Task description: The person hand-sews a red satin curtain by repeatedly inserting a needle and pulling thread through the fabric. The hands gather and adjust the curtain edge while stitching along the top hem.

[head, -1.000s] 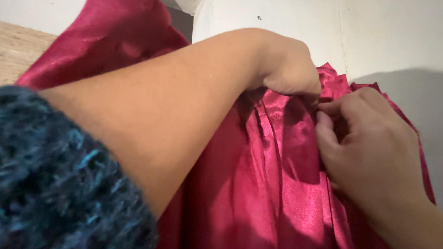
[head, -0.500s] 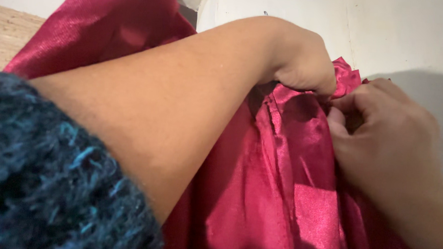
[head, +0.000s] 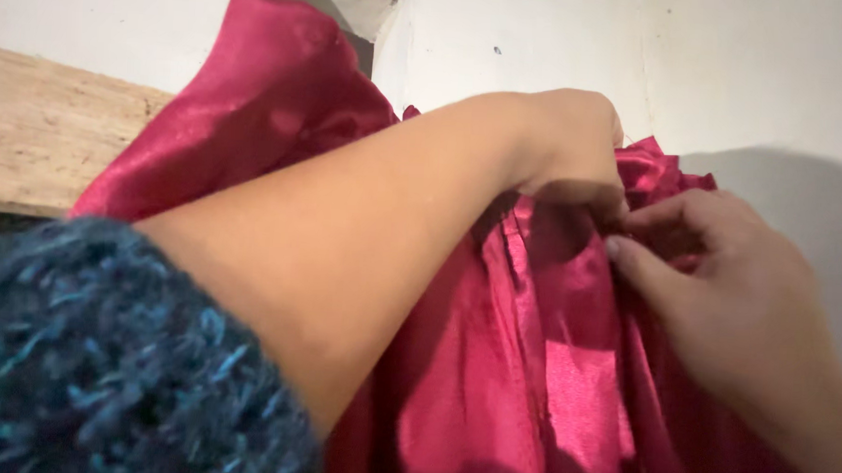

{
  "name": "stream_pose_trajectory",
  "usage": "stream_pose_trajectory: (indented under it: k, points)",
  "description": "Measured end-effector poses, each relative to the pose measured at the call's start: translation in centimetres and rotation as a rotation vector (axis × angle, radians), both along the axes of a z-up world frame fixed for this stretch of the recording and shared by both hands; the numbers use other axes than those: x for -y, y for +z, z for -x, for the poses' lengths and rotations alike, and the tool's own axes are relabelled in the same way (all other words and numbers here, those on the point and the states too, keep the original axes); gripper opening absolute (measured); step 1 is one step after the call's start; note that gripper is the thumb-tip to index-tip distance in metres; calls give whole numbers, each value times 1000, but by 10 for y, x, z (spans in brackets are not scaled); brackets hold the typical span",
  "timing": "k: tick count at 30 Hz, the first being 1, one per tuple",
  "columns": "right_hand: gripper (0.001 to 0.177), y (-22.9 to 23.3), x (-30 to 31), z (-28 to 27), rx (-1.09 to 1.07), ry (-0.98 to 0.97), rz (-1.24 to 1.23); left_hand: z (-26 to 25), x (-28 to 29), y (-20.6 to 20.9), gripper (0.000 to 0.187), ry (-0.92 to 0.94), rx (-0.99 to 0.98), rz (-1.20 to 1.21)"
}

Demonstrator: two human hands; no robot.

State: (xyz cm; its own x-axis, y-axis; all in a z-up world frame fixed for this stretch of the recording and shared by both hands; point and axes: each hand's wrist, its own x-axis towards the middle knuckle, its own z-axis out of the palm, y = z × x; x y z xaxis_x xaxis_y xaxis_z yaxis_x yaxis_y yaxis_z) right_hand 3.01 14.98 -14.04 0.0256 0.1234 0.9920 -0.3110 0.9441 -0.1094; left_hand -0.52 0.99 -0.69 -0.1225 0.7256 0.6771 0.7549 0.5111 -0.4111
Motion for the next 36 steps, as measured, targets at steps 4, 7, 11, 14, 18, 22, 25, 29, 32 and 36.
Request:
stream_pose_trajectory:
  k: [4,7,11,14,18,22,25,29,32,36]
  points:
    - [23,-6,-1,8,28,16,178,7,-3,4,36,-19,-24,-40]
    - [22,7,-5,13,142,150,273,14,-8,10,41,112,-126,13]
    - [22,21,-19,16,284,366,342,18,-12,15,26,181,-322,260]
    - [22,24,-21,18,300,332,321,12,-8,12,30,190,-115,116]
    - [25,27,-22,15,339,204,287,-5,2,-2,38,232,-95,117]
    - [35,32,-30,10,410,187,212,-17,8,-13,47,274,34,61]
    - [59,37,-36,8,396,223,111,-21,9,-14,49,300,1,79]
    - [35,45,-54,7,473,345,18,-18,6,-11,54,253,-14,142]
    - [22,47,-59,8,477,484,15,-17,6,-10,53,196,39,143]
    - [17,50,-54,5,503,439,79,-20,7,-13,52,234,18,119]
